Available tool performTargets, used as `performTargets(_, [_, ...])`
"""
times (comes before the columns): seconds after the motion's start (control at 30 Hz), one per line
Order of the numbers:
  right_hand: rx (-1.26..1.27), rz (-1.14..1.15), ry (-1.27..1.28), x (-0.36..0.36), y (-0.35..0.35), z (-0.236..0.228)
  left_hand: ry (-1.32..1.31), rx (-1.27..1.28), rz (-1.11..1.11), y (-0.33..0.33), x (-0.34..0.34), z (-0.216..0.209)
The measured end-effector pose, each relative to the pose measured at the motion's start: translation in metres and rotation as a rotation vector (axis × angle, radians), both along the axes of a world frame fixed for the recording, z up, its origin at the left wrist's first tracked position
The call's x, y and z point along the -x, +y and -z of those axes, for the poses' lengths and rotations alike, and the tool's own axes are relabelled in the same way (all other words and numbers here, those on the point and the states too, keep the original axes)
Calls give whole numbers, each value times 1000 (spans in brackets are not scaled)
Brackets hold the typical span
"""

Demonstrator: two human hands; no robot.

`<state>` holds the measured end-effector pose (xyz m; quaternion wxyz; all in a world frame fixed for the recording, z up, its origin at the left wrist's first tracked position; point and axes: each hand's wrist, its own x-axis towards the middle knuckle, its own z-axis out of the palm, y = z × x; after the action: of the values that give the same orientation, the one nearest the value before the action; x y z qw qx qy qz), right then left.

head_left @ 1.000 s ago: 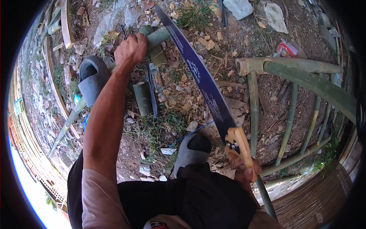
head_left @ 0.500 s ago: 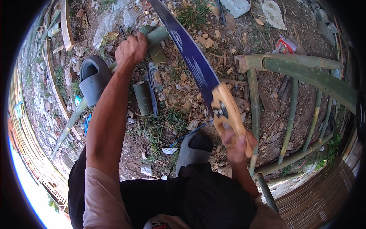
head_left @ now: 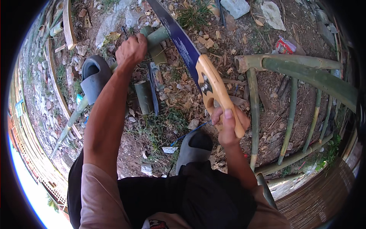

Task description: The person measures a bamboo frame and a bamboo pole using a tape measure, then cuts the bamboo pole with a hand saw.

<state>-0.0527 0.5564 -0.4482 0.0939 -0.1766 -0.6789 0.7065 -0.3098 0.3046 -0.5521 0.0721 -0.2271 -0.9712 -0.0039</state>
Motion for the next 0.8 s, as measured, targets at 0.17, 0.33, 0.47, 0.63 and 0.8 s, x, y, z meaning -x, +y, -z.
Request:
performTargets(0.17, [101,23,44,-101,40,-23,-22,135,23,3,3,-6])
performTargets(0.33, [-26,-43,18,9,0,8,-174,127,-76,13,0,-7])
performTargets(0.47, [-3,55,33,-67,8,-5,-249,104,-165,0,5,-11])
performTargets(0.63, [41,45,71,-61,12,0,-195,63,-121,11,3,-11])
performTargets(0.8, [38,10,94,-24,3,16,-69,91,-35,0,1,-2])
